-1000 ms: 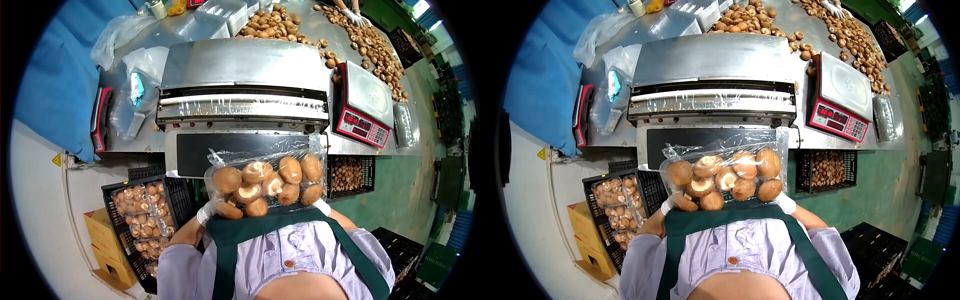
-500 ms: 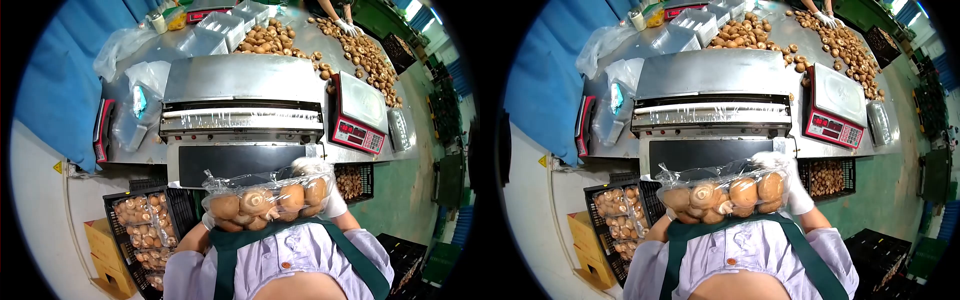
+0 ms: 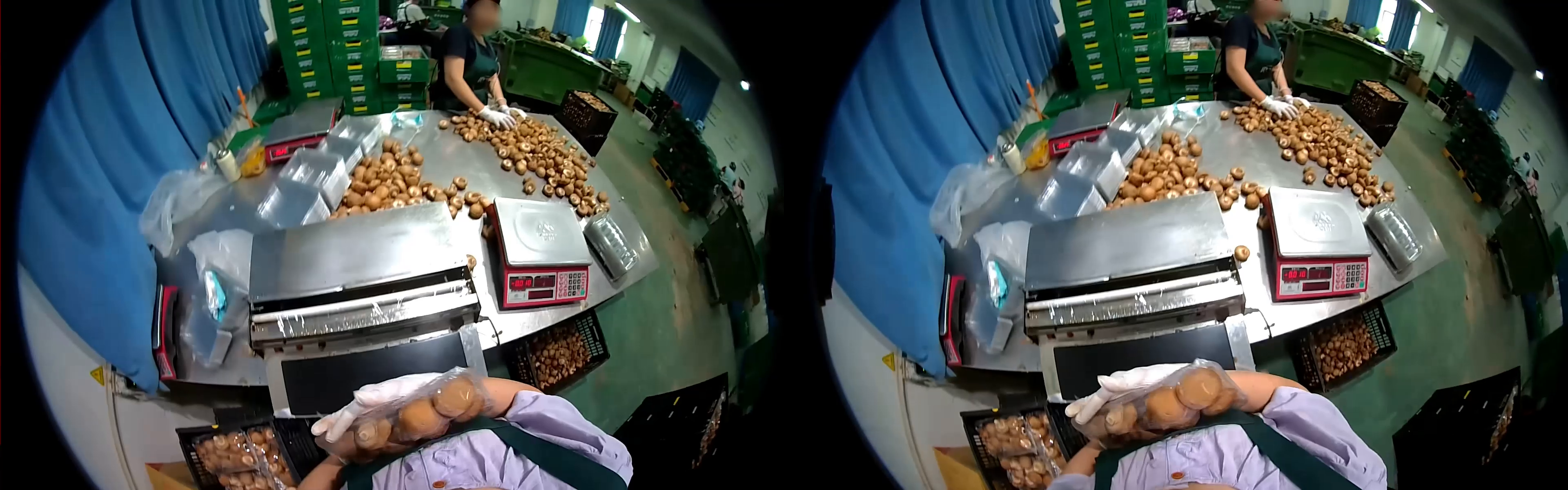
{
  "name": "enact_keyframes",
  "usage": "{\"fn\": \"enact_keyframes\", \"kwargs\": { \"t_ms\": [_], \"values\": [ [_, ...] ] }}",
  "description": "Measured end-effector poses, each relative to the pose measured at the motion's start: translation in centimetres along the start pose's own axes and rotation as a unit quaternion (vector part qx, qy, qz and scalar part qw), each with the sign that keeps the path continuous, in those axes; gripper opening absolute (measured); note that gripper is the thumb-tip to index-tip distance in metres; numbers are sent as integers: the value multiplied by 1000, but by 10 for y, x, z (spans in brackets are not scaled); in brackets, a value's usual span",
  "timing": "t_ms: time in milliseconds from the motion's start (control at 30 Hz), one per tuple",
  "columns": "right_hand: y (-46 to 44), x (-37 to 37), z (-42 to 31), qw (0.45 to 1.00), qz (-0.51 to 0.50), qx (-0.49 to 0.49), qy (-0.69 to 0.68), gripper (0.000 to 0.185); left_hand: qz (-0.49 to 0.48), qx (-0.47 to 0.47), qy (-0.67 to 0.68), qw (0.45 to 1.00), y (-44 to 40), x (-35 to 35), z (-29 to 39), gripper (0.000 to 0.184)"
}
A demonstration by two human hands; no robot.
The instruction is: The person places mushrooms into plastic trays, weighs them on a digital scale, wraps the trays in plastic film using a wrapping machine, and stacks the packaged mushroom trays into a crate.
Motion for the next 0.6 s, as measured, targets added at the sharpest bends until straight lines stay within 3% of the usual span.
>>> {"fn": "enact_keyframes", "kwargs": {
  "t_ms": [67, 100, 133, 233, 267, 333, 367, 400, 467, 500, 533, 600],
  "values": [
    [5, 10, 34, 977, 67, -117, -164, 64, 17, 0, 14, 1000, 0, 3, 0, 36],
    [6, 12, 48, 968, 13, -106, -229, 63, 25, -2, 18, 1000, 0, 5, 1, 36],
    [9, 20, 65, 954, 55, -119, -270, 62, 31, -3, 23, 999, -1, 5, 0, 36],
    [23, 26, 88, 908, 28, -96, -406, 58, 53, -11, 35, 998, -3, 8, 2, 37],
    [24, 19, 76, 909, 26, -96, -404, 58, 64, -16, 44, 997, -7, 11, 6, 37],
    [29, 32, 54, 960, 112, -43, -254, 51, 91, -30, 102, 990, -9, 25, 19, 38],
    [74, 110, 128, 950, 244, -45, -191, 42, 92, -45, 183, 978, -3, 36, 29, 38],
    [75, 102, 113, 950, 244, -42, -191, 42, 82, -65, 262, 959, 4, 43, 40, 38],
    [65, 67, 45, 984, 149, 60, -76, 32, 33, -117, 340, 933, 30, 42, 68, 71],
    [79, 76, 63, 968, 177, -7, -175, 39, 19, -143, 311, 939, 41, 34, 83, 74],
    [94, 104, 94, 968, 178, -5, -175, 39, 5, -170, 281, 944, 49, 26, 96, 77],
    [127, 165, 161, 957, 213, 71, -181, 42, -28, -149, 268, 951, 51, 8, 99, 78]
  ]
}}
Point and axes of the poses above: each hand's wrist, its own y-axis away from the middle knuckle, its own x-axis out of the back of the hand, z = x × y, the point moved 10 cm from there along -y, towards the middle knuckle, and after that the axes turned 15 degrees about x, right-handed, at the moved point
